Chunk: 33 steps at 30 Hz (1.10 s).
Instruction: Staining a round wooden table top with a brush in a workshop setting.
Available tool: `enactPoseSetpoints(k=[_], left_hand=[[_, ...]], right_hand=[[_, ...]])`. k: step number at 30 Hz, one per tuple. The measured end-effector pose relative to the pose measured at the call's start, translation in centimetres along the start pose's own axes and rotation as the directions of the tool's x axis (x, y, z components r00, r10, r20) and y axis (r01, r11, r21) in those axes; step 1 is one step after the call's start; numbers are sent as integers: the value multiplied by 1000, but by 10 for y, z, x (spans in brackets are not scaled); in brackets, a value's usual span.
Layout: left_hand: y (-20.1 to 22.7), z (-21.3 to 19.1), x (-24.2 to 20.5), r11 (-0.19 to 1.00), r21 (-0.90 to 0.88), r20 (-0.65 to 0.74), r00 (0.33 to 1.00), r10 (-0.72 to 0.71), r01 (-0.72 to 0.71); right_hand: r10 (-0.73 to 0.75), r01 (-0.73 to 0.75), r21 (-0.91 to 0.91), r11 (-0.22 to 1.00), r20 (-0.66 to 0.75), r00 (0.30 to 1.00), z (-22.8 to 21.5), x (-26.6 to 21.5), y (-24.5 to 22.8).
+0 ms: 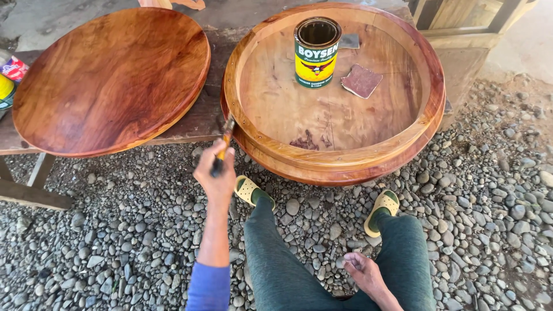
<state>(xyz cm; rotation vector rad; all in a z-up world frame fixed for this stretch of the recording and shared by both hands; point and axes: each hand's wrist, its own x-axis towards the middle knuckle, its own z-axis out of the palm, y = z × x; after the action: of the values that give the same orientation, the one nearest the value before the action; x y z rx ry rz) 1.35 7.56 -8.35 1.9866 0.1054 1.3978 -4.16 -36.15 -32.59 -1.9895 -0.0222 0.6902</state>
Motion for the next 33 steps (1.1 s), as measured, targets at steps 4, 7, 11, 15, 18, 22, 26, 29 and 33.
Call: enactPoseSetpoints(k=[4, 7, 11, 15, 18, 22, 26, 29, 33], left_hand=[[65, 3, -44, 1000, -5, -7, 1000, 30, -30], [109, 15, -74, 998, 29, 3, 999, 49, -49], [166, 36, -102, 998, 44, 29, 998, 47, -48], [212, 57, -112, 989, 119, 53, 995, 85, -91], [228, 77, -124, 988, 111, 92, 991, 95, -105], [249, 109, -129, 988, 99, 105, 988, 111, -122], [273, 139, -130, 988, 58, 153, 979, 136, -146], [282, 173, -131, 987, -3, 194, 968, 160, -162], [289, 236, -131, 981, -89, 235, 954, 187, -170]], right_hand=[[-54, 54, 51, 997, -5, 999, 4, -1, -1], [-91, 90, -25, 996, -51, 995, 3, -6, -2], [-143, 144, 23, 989, -61, 988, 0, -9, 0], [-131, 136, 42, 990, -96, 987, -5, -10, 2], [-161, 171, 130, 977, -84, 983, -7, -11, 4], [-164, 176, 175, 969, -78, 983, -12, -11, -1], [-194, 205, 155, 966, -84, 977, -13, -8, 4], [-207, 217, 202, 955, -70, 976, -12, -5, 10], [-273, 250, 461, 851, -17, 962, -13, -11, 2]])
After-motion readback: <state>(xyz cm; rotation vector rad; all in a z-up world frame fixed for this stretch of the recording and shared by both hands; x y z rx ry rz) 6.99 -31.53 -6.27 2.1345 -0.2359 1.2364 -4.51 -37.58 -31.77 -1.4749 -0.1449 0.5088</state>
